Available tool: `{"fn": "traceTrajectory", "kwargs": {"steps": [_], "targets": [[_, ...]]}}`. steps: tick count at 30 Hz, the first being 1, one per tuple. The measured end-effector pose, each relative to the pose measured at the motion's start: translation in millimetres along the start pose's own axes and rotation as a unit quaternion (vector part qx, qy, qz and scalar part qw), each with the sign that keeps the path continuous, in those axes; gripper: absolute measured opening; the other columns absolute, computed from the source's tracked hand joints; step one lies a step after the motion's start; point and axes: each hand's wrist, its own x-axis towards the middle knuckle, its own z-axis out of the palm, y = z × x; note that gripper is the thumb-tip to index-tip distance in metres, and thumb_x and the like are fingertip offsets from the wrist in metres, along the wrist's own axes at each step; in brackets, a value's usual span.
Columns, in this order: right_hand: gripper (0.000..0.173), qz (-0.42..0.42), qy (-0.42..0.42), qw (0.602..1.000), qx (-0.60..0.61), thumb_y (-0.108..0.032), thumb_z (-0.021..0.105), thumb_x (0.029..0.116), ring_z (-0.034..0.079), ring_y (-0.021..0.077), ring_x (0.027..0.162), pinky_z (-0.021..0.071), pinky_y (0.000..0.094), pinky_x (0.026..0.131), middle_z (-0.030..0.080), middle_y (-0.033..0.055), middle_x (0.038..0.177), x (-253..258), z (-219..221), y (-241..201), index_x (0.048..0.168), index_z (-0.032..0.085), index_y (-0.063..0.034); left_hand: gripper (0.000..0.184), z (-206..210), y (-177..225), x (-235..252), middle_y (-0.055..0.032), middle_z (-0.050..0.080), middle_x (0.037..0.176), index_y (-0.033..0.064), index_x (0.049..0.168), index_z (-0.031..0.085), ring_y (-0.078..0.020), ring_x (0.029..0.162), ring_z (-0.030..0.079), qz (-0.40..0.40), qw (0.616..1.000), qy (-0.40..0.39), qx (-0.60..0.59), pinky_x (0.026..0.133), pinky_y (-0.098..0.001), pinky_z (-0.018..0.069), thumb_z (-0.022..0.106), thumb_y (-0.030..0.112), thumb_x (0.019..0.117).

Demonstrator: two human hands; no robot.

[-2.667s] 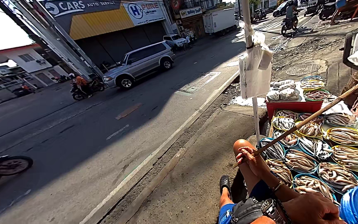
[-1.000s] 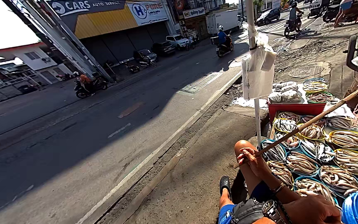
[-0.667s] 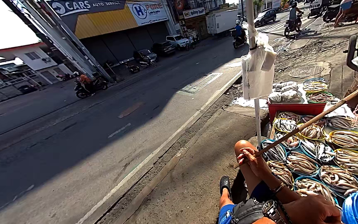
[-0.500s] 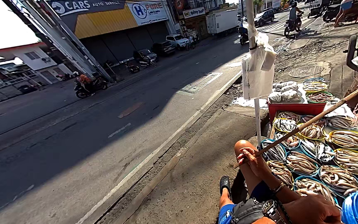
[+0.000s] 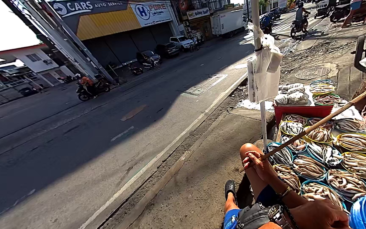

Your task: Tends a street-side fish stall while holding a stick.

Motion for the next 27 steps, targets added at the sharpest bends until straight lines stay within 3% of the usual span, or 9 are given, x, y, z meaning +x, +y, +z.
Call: {"fn": "traceTrajectory", "kwargs": {"steps": [27], "targets": [[0.024, 0.007, -0.013, 1.0, -0.008, -0.006, 0.039, 0.1087, 0.074, 0.0203, 0.068, 0.0642, 0.0346, 0.069, 0.075, 0.0133, 0.081, 2.1, -3.7, 1.9, 0.116, 0.058, 0.0052, 0.027, 1.1, -1.1, 0.0, -0.0166, 0.058, 0.072, -0.0051, 0.073, 0.062, -0.0298, 0.077, 0.058, 0.0, 1.0, -0.001, 0.006, 0.079, -0.04, 0.0456, 0.059, 0.008, 0.0965]]}}
